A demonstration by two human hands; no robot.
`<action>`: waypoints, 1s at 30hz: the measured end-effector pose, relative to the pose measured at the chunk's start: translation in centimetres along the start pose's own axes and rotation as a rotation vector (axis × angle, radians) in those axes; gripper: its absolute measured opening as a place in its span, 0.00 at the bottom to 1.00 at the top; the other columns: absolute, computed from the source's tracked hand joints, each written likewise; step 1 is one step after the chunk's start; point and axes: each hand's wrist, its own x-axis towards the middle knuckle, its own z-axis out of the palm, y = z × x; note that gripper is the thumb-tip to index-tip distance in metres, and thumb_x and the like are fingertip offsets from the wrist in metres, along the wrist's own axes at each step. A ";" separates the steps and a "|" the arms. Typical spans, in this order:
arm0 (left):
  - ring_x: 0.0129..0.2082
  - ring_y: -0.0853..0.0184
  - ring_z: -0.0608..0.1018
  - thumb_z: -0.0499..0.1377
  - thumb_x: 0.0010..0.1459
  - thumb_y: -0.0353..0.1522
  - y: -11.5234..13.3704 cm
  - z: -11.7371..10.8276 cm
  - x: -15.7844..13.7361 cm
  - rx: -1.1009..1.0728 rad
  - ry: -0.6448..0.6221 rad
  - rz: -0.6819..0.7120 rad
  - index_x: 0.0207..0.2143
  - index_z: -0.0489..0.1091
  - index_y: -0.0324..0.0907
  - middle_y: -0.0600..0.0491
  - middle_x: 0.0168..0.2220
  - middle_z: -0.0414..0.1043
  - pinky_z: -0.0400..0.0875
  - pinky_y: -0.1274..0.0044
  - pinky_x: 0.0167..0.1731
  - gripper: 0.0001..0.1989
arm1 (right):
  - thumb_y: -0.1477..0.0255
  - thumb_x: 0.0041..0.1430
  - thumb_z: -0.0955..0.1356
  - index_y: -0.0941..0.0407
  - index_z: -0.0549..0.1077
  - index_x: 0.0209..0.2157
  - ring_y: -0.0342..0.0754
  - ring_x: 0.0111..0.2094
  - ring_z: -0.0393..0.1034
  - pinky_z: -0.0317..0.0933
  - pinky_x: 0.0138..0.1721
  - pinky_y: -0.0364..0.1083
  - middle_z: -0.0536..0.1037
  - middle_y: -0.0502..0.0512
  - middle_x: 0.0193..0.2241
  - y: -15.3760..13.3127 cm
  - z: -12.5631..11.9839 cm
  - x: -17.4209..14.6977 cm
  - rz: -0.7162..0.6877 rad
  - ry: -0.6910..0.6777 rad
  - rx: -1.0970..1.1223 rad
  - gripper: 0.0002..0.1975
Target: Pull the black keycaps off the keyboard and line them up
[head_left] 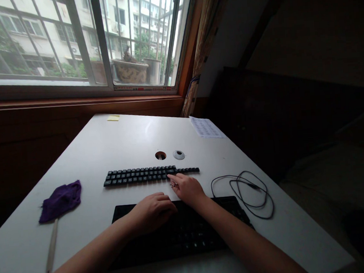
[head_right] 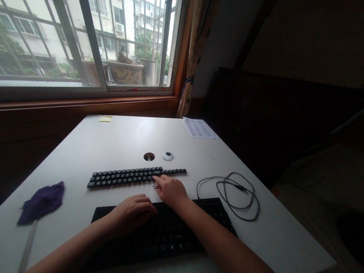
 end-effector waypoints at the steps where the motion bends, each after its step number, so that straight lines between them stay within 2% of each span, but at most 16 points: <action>1: 0.37 0.65 0.74 0.55 0.62 0.25 0.0 0.0 0.0 -0.001 0.000 0.001 0.41 0.73 0.43 0.51 0.35 0.75 0.68 0.76 0.38 0.10 | 0.66 0.68 0.59 0.46 0.65 0.61 0.50 0.43 0.73 0.63 0.43 0.46 0.77 0.54 0.45 0.0 0.0 0.0 -0.001 0.001 -0.001 0.22; 30: 0.37 0.65 0.74 0.55 0.61 0.25 0.0 0.0 0.0 -0.004 -0.012 -0.008 0.41 0.73 0.43 0.52 0.36 0.75 0.68 0.75 0.38 0.10 | 0.66 0.68 0.60 0.47 0.65 0.61 0.50 0.43 0.73 0.63 0.42 0.46 0.78 0.54 0.45 0.2 0.4 0.0 -0.023 0.039 0.014 0.22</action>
